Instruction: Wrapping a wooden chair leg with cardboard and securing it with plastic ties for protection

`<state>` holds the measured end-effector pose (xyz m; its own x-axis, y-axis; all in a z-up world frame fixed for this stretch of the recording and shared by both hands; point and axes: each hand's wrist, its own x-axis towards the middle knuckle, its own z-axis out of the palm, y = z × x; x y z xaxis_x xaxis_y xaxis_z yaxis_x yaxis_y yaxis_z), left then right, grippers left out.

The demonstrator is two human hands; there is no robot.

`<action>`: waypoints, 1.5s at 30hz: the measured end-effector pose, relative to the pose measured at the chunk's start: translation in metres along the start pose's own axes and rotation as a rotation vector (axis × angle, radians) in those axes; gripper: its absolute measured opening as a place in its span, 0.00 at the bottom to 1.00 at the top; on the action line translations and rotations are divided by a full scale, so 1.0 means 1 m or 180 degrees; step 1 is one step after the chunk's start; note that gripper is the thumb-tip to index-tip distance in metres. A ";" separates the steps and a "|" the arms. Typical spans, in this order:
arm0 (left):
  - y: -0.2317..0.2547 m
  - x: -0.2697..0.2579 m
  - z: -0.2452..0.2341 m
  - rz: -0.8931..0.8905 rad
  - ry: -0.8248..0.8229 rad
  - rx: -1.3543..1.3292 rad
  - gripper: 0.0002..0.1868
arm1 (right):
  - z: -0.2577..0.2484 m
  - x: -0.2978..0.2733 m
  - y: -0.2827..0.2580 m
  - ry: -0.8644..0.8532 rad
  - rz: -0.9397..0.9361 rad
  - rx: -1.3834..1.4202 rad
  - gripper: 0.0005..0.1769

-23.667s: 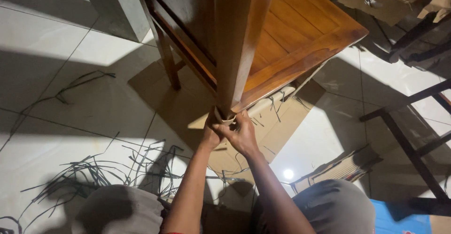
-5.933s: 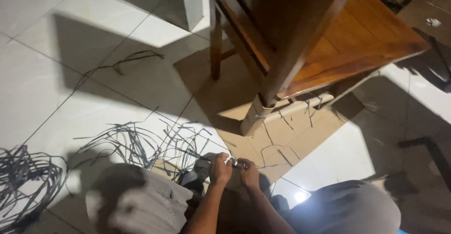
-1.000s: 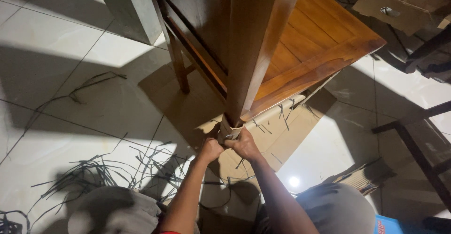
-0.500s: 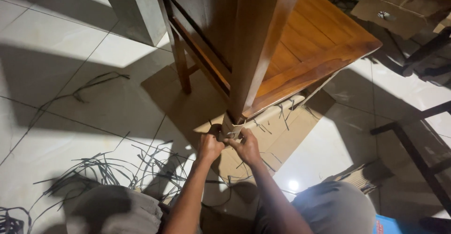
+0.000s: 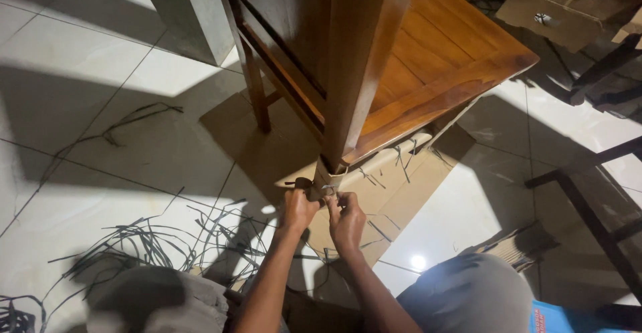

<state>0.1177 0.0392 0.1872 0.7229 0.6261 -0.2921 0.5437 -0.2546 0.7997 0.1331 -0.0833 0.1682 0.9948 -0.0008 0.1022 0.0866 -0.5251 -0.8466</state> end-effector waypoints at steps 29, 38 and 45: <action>-0.039 -0.014 0.039 -0.0602 -0.0299 -0.2109 0.15 | 0.007 -0.011 0.001 -0.0057 0.0783 0.1041 0.06; -0.024 -0.028 0.030 -0.0433 -0.0342 -0.1947 0.15 | 0.003 -0.021 0.001 -0.0210 0.0566 0.0986 0.05; -0.049 -0.010 0.046 -0.0468 -0.0480 -0.1501 0.18 | 0.006 -0.027 0.023 -0.0523 0.0508 0.1027 0.04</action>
<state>0.1036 0.0113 0.1264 0.7256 0.5084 -0.4637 0.4178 0.2099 0.8839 0.1080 -0.0900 0.1431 0.9903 0.0890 -0.1067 -0.0833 -0.2349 -0.9684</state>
